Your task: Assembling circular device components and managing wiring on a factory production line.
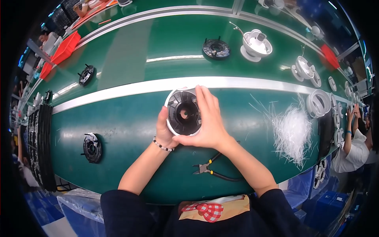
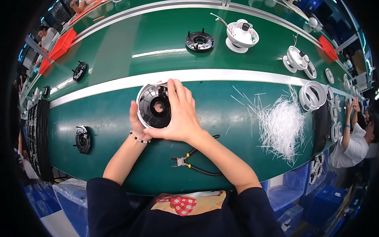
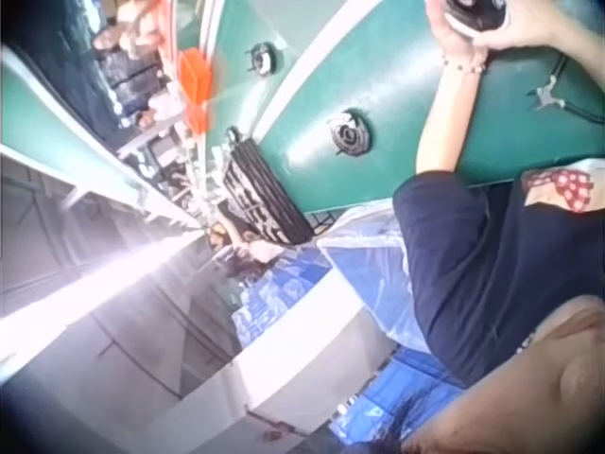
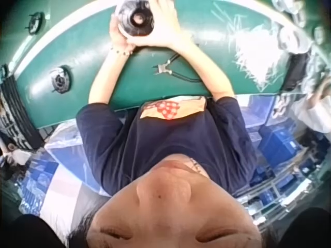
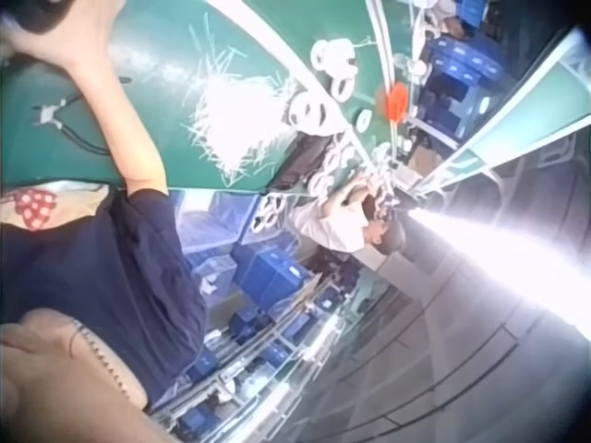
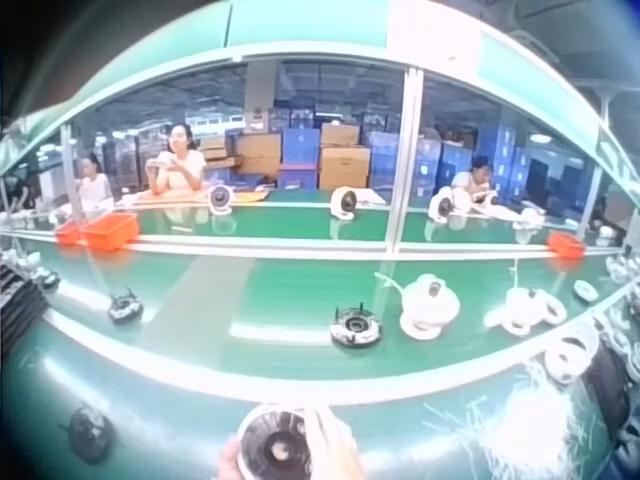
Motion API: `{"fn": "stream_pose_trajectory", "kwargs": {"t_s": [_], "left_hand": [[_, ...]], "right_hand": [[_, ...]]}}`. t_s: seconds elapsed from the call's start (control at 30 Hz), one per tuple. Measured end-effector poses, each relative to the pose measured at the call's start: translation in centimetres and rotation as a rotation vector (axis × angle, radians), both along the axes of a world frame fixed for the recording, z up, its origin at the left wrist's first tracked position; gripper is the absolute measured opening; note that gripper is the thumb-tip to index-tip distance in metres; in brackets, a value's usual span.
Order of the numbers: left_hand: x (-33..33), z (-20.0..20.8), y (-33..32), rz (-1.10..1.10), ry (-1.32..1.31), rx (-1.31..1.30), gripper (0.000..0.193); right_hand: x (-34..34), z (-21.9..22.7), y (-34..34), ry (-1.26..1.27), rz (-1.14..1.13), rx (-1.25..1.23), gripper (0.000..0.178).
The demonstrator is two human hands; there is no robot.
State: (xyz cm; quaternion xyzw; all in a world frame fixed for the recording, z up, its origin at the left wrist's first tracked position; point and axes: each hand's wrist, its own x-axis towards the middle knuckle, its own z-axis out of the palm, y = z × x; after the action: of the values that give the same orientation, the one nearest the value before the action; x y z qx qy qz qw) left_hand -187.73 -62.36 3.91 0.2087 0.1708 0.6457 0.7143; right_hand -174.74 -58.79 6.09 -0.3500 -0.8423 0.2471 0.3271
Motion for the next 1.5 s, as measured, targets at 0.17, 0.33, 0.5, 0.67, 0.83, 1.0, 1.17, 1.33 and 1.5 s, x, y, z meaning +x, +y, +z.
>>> {"fn": "stream_pose_trajectory", "kwargs": {"t_s": [0.17, 0.33, 0.5, 0.67, 0.83, 1.0, 1.17, 1.33, 1.5], "left_hand": [[-0.9, 1.5, -0.1, 0.133, 0.179, 0.052, 0.092], [-2.8, 2.0, 0.3, 0.048, -0.067, 0.07, 0.072], [-4.3, 2.0, 0.3, 0.145, 0.047, -0.039, 0.065], [-7.1, -0.1, 2.9, 0.286, 0.022, -0.269, 0.047], [-13.0, -3.5, 10.5, 0.496, 0.152, -0.327, 0.034], [-22.9, -6.3, 15.9, 0.649, 0.348, -0.309, 0.029], [-22.8, -2.8, 17.5, 1.239, 1.406, 0.059, 0.031], [-8.0, 1.9, 19.0, 0.813, 1.911, 0.614, 0.033], [-1.3, -5.4, 26.1, 0.414, 1.968, -0.003, 0.062]], "right_hand": [[-1.9, 1.2, 0.4, 0.011, -0.006, -0.019, 0.116], [-3.9, 0.5, -0.9, 0.097, -0.085, 0.054, 0.115], [-6.1, -0.1, -0.9, 0.159, -0.164, 0.094, 0.112], [-6.2, -0.3, -0.2, 0.068, -0.157, -0.001, 0.112], [2.0, 2.9, -3.0, -0.052, -0.051, 0.049, 0.081], [14.1, 3.7, -3.2, -0.18, -0.463, 0.223, 0.043], [27.0, 7.2, 3.2, -0.279, -1.119, 0.212, 0.027], [35.2, 8.5, 10.7, -0.701, -1.451, 0.081, 0.033], [34.3, 6.7, 14.7, -0.911, -1.414, 0.085, 0.02]]}}
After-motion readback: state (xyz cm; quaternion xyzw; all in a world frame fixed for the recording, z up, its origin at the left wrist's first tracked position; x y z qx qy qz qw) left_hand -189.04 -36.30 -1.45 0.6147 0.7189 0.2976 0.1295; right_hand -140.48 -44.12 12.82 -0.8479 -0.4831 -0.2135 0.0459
